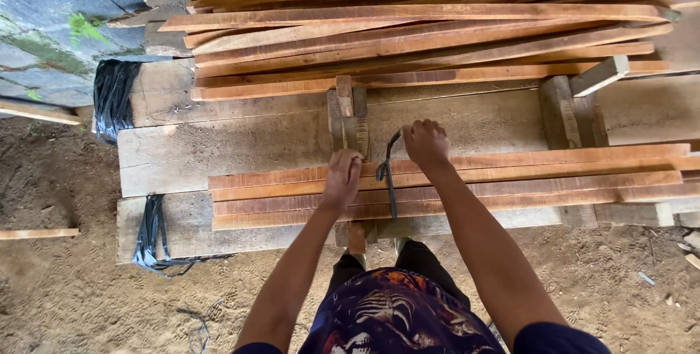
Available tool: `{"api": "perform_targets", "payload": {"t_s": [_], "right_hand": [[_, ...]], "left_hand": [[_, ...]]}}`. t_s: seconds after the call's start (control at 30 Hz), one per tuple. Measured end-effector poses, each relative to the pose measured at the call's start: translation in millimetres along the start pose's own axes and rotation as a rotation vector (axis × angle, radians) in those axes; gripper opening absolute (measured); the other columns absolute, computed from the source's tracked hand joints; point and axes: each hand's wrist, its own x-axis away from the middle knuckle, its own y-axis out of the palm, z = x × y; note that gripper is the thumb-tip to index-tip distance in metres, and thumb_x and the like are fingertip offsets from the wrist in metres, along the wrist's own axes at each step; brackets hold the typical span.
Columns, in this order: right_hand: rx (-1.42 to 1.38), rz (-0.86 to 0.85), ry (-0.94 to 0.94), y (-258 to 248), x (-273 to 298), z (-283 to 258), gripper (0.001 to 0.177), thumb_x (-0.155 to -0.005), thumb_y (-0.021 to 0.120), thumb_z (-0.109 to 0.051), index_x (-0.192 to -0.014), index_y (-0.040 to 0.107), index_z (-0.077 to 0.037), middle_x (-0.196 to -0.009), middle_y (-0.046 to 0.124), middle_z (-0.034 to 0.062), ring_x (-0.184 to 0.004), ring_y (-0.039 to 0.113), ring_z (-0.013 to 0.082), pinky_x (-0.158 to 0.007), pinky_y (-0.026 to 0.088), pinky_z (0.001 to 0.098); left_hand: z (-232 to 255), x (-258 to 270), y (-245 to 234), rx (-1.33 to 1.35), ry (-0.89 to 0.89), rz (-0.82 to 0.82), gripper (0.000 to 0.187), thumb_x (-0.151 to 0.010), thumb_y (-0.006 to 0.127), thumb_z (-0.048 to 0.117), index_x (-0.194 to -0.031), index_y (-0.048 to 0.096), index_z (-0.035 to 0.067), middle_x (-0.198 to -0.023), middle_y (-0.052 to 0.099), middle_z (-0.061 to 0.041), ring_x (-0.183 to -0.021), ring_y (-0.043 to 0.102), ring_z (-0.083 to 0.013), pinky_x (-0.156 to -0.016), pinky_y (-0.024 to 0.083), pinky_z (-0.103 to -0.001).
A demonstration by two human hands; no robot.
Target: Bundling thin wooden slats together using plastic ties on a workbench.
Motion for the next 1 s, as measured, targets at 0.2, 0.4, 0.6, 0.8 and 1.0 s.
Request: {"api": "perform_targets", "payload": {"t_s": [0.2,0.4,0.6,0.8,1.0], "right_hand": [[0.09,0.422,-0.241,-29,70,0,0.041,-0.099,0.058,-0.043,-0.067,0.063,-0.018,-0.066,0.066,0.005,-0.07,0.073,0.0257,-0.074,0.057,0.0382],[0.098,0.318,-0.21,-34,81,0,0.043,-0.097,0.061,-0.051,-0.069,0.059,-0.017,-0.066,0.064,0.0056,-0.074,0.071,0.0252,-0.079,0.053,0.0371],[0.176,-0.273,0.083,-70,56,-25,0.07,-0.101,0.035,-0.068,-0.08,0.073,-0.013,-0.087,0.077,0.0151,-0.097,0.074,0.036,-0.089,0.052,0.0461],[0.308,-0.627,0.084,-87,38,-31,0.086,-0.095,0.02,-0.075,-0.092,0.085,-0.019,-0.099,0.08,0.018,-0.108,0.075,0.0407,-0.089,0.056,0.0475],[0.266,-0.604,0.09,-86,41,-31,0.084,-0.095,0.019,-0.071,-0.088,0.084,-0.02,-0.099,0.08,0.0186,-0.109,0.074,0.0413,-0.091,0.055,0.0485]], "left_hand": [[-61,30,-79,-0.816,0.181,0.09,0.026,-0.103,0.057,0.035,-0.085,0.066,0.019,-0.079,0.065,-0.002,-0.083,0.067,-0.0215,-0.089,0.045,-0.042],[-56,39,-96,-0.857,0.05,0.015,0.028,-0.101,0.053,0.041,-0.086,0.064,0.019,-0.078,0.064,-0.002,-0.087,0.066,-0.0217,-0.09,0.044,-0.041],[-1,-10,-135,-0.592,-0.277,-0.298,0.055,-0.101,0.047,0.047,-0.076,0.073,0.004,-0.076,0.073,-0.021,-0.086,0.073,-0.0391,-0.087,0.051,-0.05],[12,-35,-140,-0.832,-0.556,-0.868,0.085,-0.098,0.025,0.064,-0.099,0.082,0.001,-0.105,0.078,-0.025,-0.115,0.071,-0.0408,-0.099,0.052,-0.05],[-15,-36,-130,-0.828,-0.573,-0.844,0.078,-0.095,0.029,0.065,-0.092,0.083,0.007,-0.098,0.078,-0.022,-0.109,0.073,-0.0399,-0.092,0.055,-0.05]]}}
